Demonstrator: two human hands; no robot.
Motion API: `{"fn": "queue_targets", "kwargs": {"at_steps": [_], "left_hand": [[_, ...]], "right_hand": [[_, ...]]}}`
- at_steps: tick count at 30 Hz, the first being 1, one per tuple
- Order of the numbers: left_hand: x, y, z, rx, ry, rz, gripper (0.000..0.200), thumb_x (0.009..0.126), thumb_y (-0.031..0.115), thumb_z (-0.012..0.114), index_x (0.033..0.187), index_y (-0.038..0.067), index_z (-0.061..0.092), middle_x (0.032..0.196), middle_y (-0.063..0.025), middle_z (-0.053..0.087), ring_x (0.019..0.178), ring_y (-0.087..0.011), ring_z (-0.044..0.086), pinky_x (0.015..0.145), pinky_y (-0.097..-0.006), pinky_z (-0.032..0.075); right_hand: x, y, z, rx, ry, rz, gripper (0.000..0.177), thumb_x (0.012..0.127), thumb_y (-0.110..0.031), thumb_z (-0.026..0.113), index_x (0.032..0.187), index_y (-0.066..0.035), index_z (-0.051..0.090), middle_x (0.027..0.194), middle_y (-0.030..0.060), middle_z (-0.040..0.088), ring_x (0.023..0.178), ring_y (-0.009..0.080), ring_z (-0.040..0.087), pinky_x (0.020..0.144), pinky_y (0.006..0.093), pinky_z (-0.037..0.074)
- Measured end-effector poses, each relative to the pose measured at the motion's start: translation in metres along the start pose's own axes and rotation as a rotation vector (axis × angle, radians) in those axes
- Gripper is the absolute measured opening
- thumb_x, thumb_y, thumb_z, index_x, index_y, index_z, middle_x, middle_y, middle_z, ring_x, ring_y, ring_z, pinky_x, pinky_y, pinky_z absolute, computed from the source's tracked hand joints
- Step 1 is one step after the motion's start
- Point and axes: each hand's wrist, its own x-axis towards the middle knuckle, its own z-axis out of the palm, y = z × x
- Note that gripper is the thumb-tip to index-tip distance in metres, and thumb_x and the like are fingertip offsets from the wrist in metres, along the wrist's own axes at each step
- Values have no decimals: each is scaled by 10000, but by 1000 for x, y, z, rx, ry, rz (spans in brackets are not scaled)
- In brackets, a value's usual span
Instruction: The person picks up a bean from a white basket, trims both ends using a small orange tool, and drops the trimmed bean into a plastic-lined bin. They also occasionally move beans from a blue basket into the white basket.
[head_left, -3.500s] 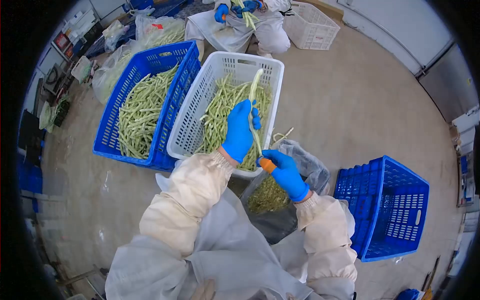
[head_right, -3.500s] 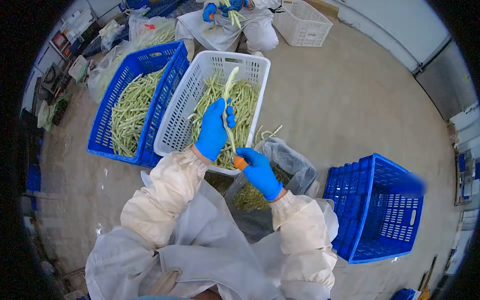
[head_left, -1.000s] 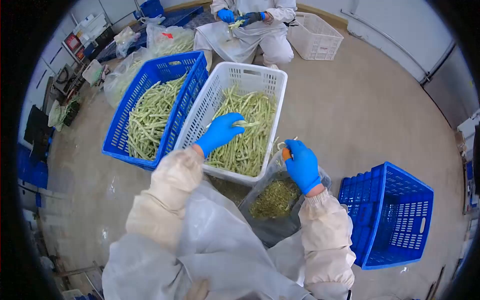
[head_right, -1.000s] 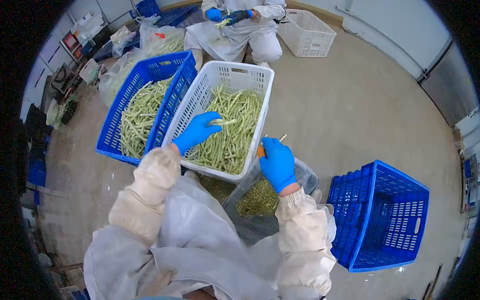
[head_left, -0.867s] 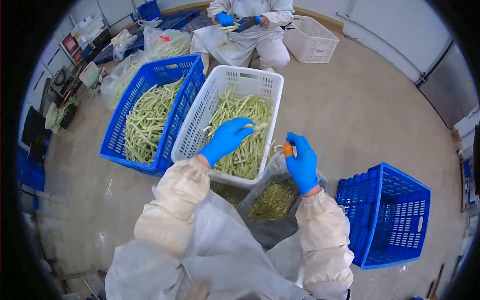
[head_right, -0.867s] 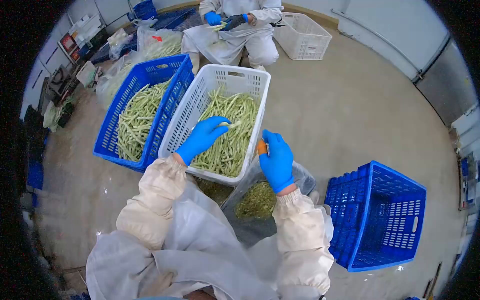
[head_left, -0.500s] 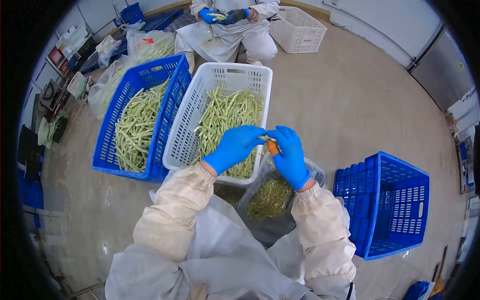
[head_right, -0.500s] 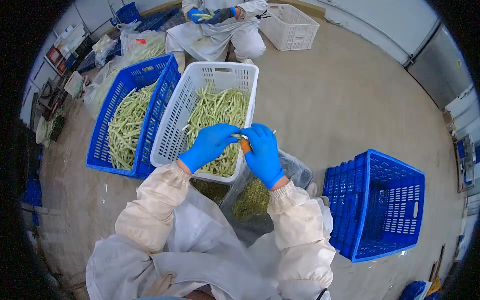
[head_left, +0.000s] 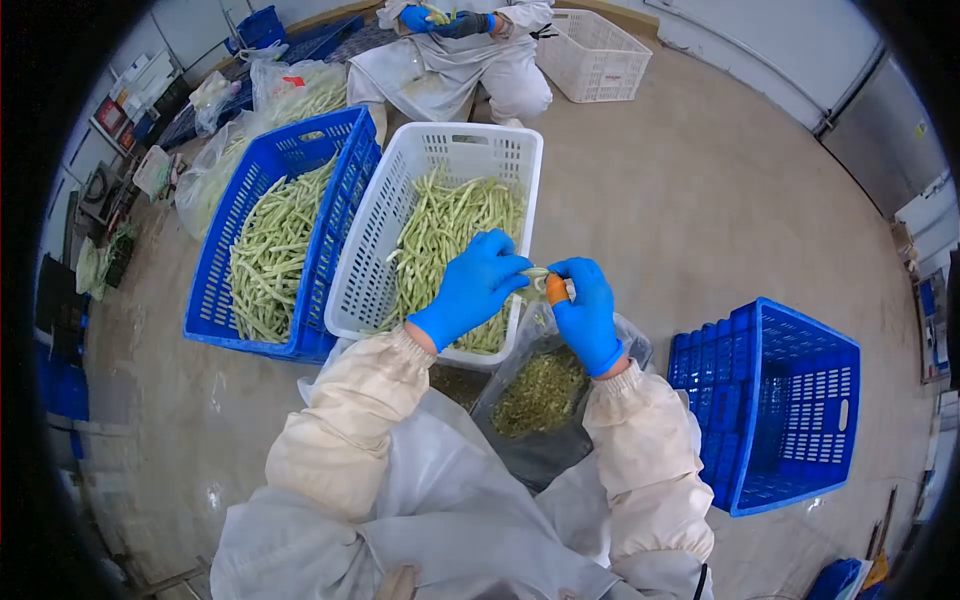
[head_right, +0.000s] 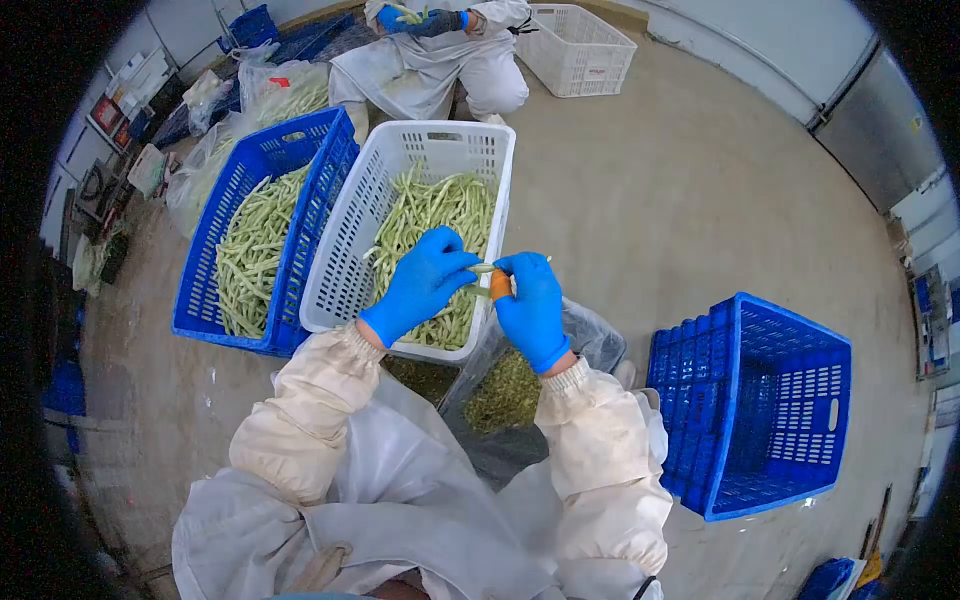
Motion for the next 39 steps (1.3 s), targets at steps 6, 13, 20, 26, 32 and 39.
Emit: {"fn": "queue_targets", "kwargs": {"at_steps": [6, 13, 20, 26, 32, 39], "left_hand": [[-2, -1, 11, -402, -73, -222, 116, 771, 94, 654, 869, 35, 641, 754, -52, 564, 642, -185, 542, 610, -292, 437], [2, -9, -30, -1204, -36, -696, 190, 879, 171, 574, 1036, 65, 573, 765, -9, 551, 620, -74, 493, 522, -191, 369], [-6, -10, -7, -1570, -93, -656, 205, 866, 177, 593, 1023, 49, 559, 798, -37, 565, 590, -90, 486, 476, -196, 337], [-1, -2, -6, -1464, -122, -664, 210, 845, 150, 614, 1023, 48, 564, 828, -36, 576, 598, -84, 492, 491, -209, 357], [2, 10, -10, -1074, -103, -561, 179, 829, 107, 603, 997, 43, 599, 771, -14, 577, 629, -68, 517, 518, -198, 377], [-8, 15, 4, -1398, -46, -638, 214, 871, 141, 574, 1050, 23, 562, 770, -34, 578, 596, -72, 496, 495, -196, 355]], "right_hand": [[-4, -3, 3, 515, 8, 325, 85, 829, -60, 566, 883, 2, 587, 792, 67, 611, 723, 148, 553, 681, 290, 443], [2, 46, -44, 218, -13, 562, 107, 840, -64, 552, 908, -1, 605, 815, 44, 617, 769, 114, 552, 708, 258, 452], [4, -21, -27, 793, -214, 501, 202, 860, -38, 545, 1047, 27, 583, 953, 95, 629, 907, 173, 604, 804, 292, 479], [5, -29, -26, 842, -229, 528, 184, 877, -72, 555, 1027, 30, 588, 921, 99, 635, 858, 178, 626, 785, 289, 487], [1, -15, -22, 751, -170, 525, 136, 864, -59, 566, 957, 36, 595, 871, 98, 641, 797, 163, 628, 745, 278, 490], [1, -15, -10, 844, 0, 582, 78, 836, -24, 564, 875, 42, 583, 799, 82, 629, 743, 158, 615, 715, 277, 491]]}}
